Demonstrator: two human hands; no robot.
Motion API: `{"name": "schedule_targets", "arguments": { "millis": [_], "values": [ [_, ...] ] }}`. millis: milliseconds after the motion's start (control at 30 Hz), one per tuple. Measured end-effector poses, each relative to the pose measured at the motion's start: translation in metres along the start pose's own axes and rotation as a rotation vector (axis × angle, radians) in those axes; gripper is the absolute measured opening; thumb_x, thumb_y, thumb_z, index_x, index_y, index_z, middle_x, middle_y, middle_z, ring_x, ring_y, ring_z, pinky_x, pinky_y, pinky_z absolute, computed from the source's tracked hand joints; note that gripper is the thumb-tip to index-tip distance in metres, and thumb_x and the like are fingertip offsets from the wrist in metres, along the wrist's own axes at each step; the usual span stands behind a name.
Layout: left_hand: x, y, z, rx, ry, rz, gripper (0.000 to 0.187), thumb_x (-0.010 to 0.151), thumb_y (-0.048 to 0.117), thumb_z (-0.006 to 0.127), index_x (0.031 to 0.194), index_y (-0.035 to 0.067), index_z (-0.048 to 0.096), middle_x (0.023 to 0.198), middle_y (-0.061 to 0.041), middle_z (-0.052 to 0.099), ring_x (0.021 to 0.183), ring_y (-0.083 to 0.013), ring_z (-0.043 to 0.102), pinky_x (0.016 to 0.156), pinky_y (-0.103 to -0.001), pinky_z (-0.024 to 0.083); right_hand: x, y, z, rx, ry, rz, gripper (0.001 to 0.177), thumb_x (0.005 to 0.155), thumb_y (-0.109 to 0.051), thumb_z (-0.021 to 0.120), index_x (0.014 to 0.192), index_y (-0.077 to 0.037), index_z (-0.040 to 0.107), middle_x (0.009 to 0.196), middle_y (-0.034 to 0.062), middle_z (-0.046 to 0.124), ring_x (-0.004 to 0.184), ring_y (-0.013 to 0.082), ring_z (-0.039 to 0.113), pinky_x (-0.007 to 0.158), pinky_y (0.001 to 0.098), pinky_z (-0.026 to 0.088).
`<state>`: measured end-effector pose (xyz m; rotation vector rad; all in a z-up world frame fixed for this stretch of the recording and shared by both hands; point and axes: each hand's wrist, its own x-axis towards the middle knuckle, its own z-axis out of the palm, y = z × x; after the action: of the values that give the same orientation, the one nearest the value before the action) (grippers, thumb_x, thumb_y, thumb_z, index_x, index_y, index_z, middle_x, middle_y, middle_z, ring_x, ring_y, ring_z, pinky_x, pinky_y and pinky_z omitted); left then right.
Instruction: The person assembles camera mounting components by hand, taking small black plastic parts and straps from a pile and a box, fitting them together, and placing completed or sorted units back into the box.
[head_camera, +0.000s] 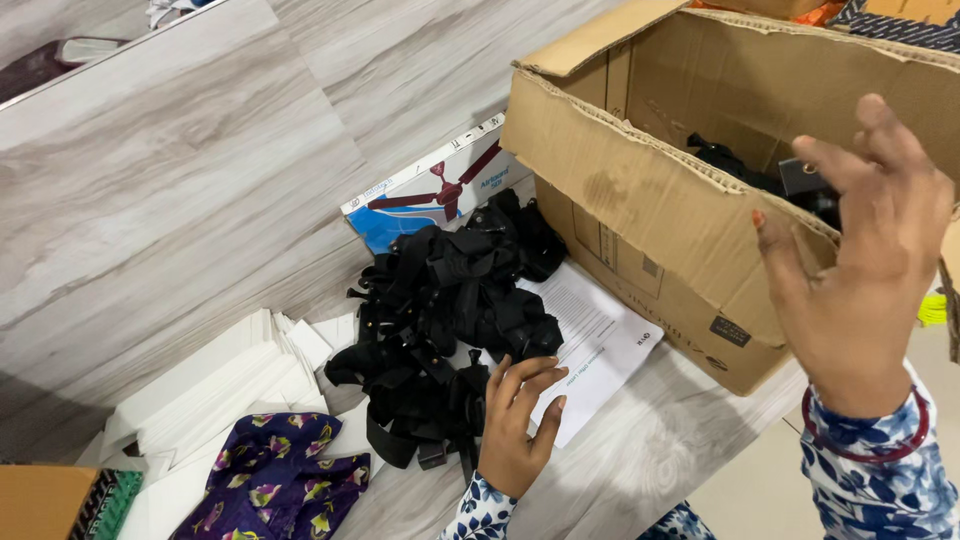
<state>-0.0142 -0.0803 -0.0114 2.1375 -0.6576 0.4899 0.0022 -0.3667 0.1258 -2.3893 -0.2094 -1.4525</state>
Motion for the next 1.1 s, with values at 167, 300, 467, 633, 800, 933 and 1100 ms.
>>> {"name": "schedule_targets", "arguments": {
  "millis": [167, 300, 467, 633, 800, 933, 1100],
  "values": [
    [-0.011, -0.034, 0.002, 0.156, -0.042, -0.158, 0.041, 0.095, 0.02, 0.069, 0.134, 0.011, 0.062, 0.132, -0.004, 0.065, 0.12, -0.0237, 0.061, 0.119, -0.054, 0.03, -0.026, -0.022, 0.005, 0.036, -0.024, -0.037, 0.036, 0.097, 0.0, 0.084, 0.128, -0.007, 0.067, 0.146, 0.0126, 0.06, 0.138, 0.0307, 0.048, 0.118, 0.0435, 0.04],
    [-0.021, -0.077, 0.017, 0.276, -0.02, -0.153, 0.067, 0.087, 0.023, 0.076, 0.145, 0.002, 0.049, 0.143, -0.017, 0.055, 0.128, -0.0348, 0.053, 0.111, -0.054, 0.03, -0.039, -0.05, 0.02, 0.375, -0.136, -0.105, 0.028, 0.088, -0.005, 0.078, 0.113, -0.009, 0.066, 0.126, 0.0108, 0.065, 0.13, 0.0353, 0.059, 0.107, 0.0459, 0.049],
    [-0.019, -0.098, 0.04, 0.384, -0.114, -0.294, 0.075, 0.083, 0.026, 0.08, 0.145, -0.001, 0.048, 0.113, -0.009, 0.071, 0.111, -0.027, 0.06, 0.112, -0.053, 0.025, -0.056, -0.065, 0.044, 0.559, -0.397, -0.179, 0.029, 0.083, -0.013, 0.076, 0.111, -0.008, 0.069, 0.118, 0.0079, 0.069, 0.118, 0.0289, 0.064, 0.098, 0.042, 0.051],
    [-0.004, -0.085, 0.044, 0.471, -0.106, -0.339, 0.043, 0.079, 0.024, 0.082, 0.116, 0.008, 0.066, 0.099, -0.007, 0.071, 0.104, -0.0257, 0.062, 0.114, -0.051, 0.026, -0.081, -0.055, 0.068, 0.599, -0.621, -0.239, 0.028, 0.083, -0.018, 0.074, 0.109, -0.008, 0.069, 0.108, 0.0062, 0.071, 0.107, 0.0288, 0.066, 0.092, 0.041, 0.052],
    [0.015, -0.058, 0.014, 0.253, 0.0, -0.395, 0.033, 0.083, 0.023, 0.082, 0.11, 0.012, 0.069, 0.09, -0.005, 0.069, 0.092, -0.0217, 0.063, 0.117, -0.049, 0.025, -0.092, -0.044, 0.08, 0.524, -0.9, -0.051, 0.033, 0.084, -0.022, 0.075, 0.116, -0.014, 0.069, 0.11, 0.0043, 0.072, 0.106, 0.0253, 0.067, 0.092, 0.0372, 0.054],
    [0.025, -0.026, -0.005, -0.343, 0.218, -0.331, 0.033, 0.091, 0.015, 0.075, 0.118, 0.007, 0.058, 0.096, -0.003, 0.069, 0.094, -0.0145, 0.067, 0.1, -0.04, 0.041, -0.1, -0.054, 0.101, 0.51, -0.722, -0.123, 0.063, 0.075, -0.021, 0.077, 0.133, -0.008, 0.057, 0.131, 0.0144, 0.061, 0.119, 0.0334, 0.059, 0.095, 0.041, 0.05],
    [0.021, 0.004, -0.014, -0.876, 0.211, -0.223, 0.032, 0.102, 0.012, 0.069, 0.125, 0.003, 0.048, 0.118, -0.006, 0.063, 0.107, -0.0136, 0.065, 0.091, -0.025, 0.054, -0.138, -0.078, 0.126, 1.233, -1.107, 0.633, 0.056, 0.111, -0.041, 0.034, 0.155, -0.006, 0.04, 0.149, 0.0123, 0.059, 0.137, 0.0185, 0.057, 0.112, 0.0317, 0.044]
  ]
}}
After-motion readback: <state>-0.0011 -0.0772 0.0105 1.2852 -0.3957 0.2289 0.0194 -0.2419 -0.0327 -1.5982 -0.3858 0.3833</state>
